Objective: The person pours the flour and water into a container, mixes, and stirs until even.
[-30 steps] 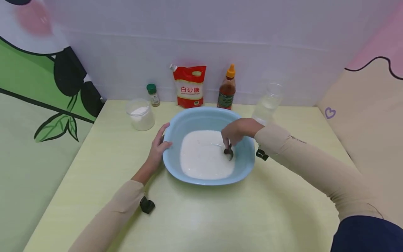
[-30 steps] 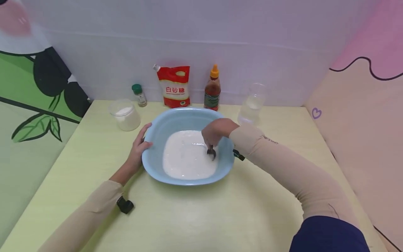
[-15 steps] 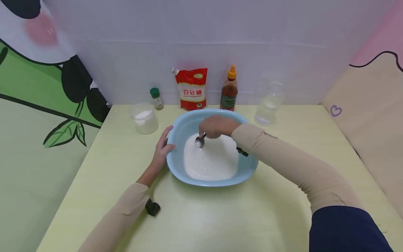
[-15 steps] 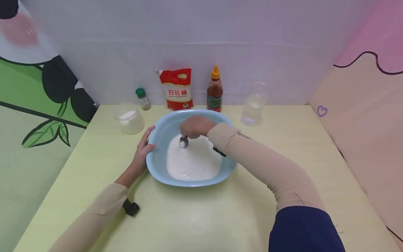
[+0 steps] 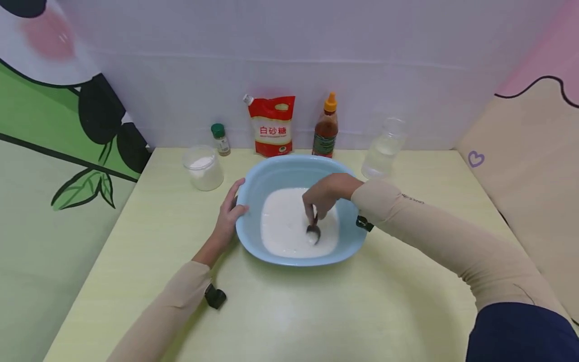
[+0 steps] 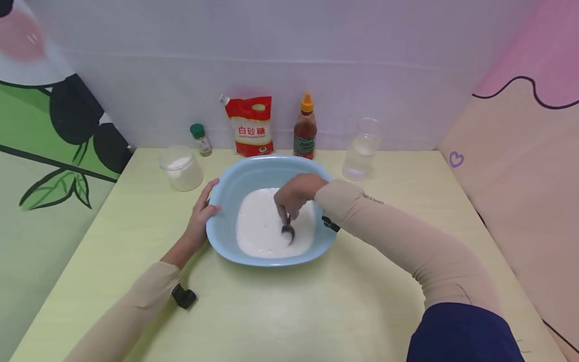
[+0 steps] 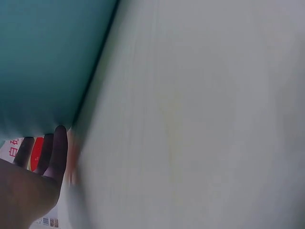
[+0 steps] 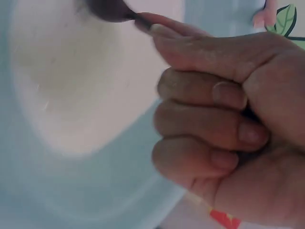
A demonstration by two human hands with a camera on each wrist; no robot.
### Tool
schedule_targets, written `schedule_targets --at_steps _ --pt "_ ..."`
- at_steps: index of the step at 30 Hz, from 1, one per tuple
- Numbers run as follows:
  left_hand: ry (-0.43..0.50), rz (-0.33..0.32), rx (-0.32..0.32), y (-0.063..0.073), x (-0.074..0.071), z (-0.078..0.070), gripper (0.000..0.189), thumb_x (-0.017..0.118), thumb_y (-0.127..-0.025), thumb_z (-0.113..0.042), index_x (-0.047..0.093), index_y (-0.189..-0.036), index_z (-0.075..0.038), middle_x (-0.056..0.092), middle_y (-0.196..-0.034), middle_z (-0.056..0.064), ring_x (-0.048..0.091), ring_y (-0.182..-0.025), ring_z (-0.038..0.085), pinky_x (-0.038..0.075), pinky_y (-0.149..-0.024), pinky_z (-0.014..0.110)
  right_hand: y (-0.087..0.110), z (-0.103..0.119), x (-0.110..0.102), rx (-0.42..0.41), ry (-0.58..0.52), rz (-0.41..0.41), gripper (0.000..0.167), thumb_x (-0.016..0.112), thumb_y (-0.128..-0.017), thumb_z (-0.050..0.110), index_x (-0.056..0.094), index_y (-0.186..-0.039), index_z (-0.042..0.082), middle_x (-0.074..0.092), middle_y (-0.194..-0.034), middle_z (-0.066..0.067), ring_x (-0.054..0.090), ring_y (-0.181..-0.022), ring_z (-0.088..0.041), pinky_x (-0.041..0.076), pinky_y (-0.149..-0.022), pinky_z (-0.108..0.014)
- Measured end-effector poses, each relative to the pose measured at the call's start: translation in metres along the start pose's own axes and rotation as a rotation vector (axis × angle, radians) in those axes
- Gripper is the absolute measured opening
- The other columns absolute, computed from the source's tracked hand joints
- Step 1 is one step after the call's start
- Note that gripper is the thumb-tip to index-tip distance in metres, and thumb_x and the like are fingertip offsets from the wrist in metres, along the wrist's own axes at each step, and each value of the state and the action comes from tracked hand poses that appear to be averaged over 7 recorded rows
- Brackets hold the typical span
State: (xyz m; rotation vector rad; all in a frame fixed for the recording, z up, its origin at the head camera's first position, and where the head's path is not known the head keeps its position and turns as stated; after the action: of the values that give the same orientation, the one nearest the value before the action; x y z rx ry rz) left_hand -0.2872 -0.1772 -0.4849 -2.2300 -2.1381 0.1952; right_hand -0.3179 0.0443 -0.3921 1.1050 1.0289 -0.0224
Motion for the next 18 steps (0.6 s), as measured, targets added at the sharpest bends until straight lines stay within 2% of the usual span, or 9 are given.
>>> schedule_targets --at_steps 2,5,8,11,13,15,18 --pt "-0.003 -0.003 0.005 0.000 0.000 0.000 0.071 0.047 -0.087 -0.009 0.031 -0.155 -0.020 0.042 -0.151 0.025 0.049 -0.121 0.035 0.052 -0.079 0.018 -0.009 0.014 -0.003 -0.067 -0.052 -0.034 0.026 0.065 -0.096 0.016 0.074 -0.115 0.030 0.066 -0.122 0.007 0.054 -0.110 -0.014 0.047 -0.100 -0.035" --pt "-0.003 -0.001 0.013 0.000 0.001 0.000 0.073 0.047 -0.086 -0.008 0.030 -0.156 -0.018 0.042 -0.151 0.025 0.049 -0.122 0.035 0.051 -0.081 0.019 -0.020 0.028 -0.015 -0.119 -0.060 -0.160 0.031 0.064 -0.096 0.015 0.072 -0.123 0.027 0.066 -0.128 0.004 0.054 -0.112 -0.017 0.046 -0.105 -0.036" --pt "-0.008 -0.001 0.009 0.000 0.001 0.000 0.073 0.047 -0.085 -0.009 0.031 -0.156 -0.019 0.042 -0.152 0.024 0.049 -0.123 0.035 0.050 -0.082 0.018 -0.025 0.028 -0.030 -0.077 0.019 -0.315 0.035 0.066 -0.095 0.015 0.069 -0.128 0.023 0.066 -0.126 0.002 0.054 -0.108 -0.021 0.046 -0.103 -0.038" --pt "-0.018 -0.002 0.002 0.000 -0.001 -0.001 0.073 0.048 -0.085 -0.009 0.031 -0.155 -0.020 0.042 -0.152 0.023 0.049 -0.124 0.035 0.051 -0.082 0.019 -0.019 0.017 -0.039 0.026 0.117 -0.415 0.030 0.068 -0.093 0.020 0.067 -0.123 0.017 0.066 -0.113 -0.003 0.055 -0.100 -0.023 0.047 -0.095 -0.038" --pt "-0.023 0.001 0.003 0.000 0.000 -0.002 0.073 0.048 -0.085 -0.010 0.031 -0.155 -0.020 0.041 -0.153 0.022 0.048 -0.126 0.035 0.050 -0.082 0.019 -0.010 0.007 -0.038 0.088 0.193 -0.429 0.022 0.070 -0.092 0.021 0.067 -0.113 0.014 0.063 -0.097 -0.004 0.055 -0.090 -0.023 0.048 -0.085 -0.035" --pt "-0.028 0.004 0.004 0.000 0.001 -0.003 0.072 0.047 -0.086 -0.011 0.031 -0.156 -0.020 0.041 -0.153 0.023 0.048 -0.126 0.036 0.050 -0.082 0.019 0.000 0.000 -0.033 0.129 0.275 -0.406 0.012 0.067 -0.093 0.018 0.067 -0.102 0.010 0.057 -0.083 -0.004 0.053 -0.079 -0.022 0.047 -0.073 -0.031" --pt "-0.027 0.006 0.002 0.001 -0.001 -0.004 0.071 0.046 -0.087 -0.010 0.030 -0.156 -0.019 0.040 -0.153 0.023 0.047 -0.126 0.036 0.049 -0.082 0.019 0.010 -0.004 -0.020 0.153 0.334 -0.306 0.004 0.062 -0.092 0.011 0.065 -0.090 0.009 0.048 -0.071 0.000 0.045 -0.067 -0.018 0.041 -0.062 -0.028"
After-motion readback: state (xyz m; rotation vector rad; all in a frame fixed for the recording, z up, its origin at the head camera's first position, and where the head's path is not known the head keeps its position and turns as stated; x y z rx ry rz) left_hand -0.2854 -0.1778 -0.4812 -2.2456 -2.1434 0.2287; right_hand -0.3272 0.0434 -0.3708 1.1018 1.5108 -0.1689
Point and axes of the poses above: each hand's wrist, its own y-axis away from the middle knuckle, its own x-axis out of the palm, z = x × y, the point moved 5 cm from there along -y, towards the middle knuckle
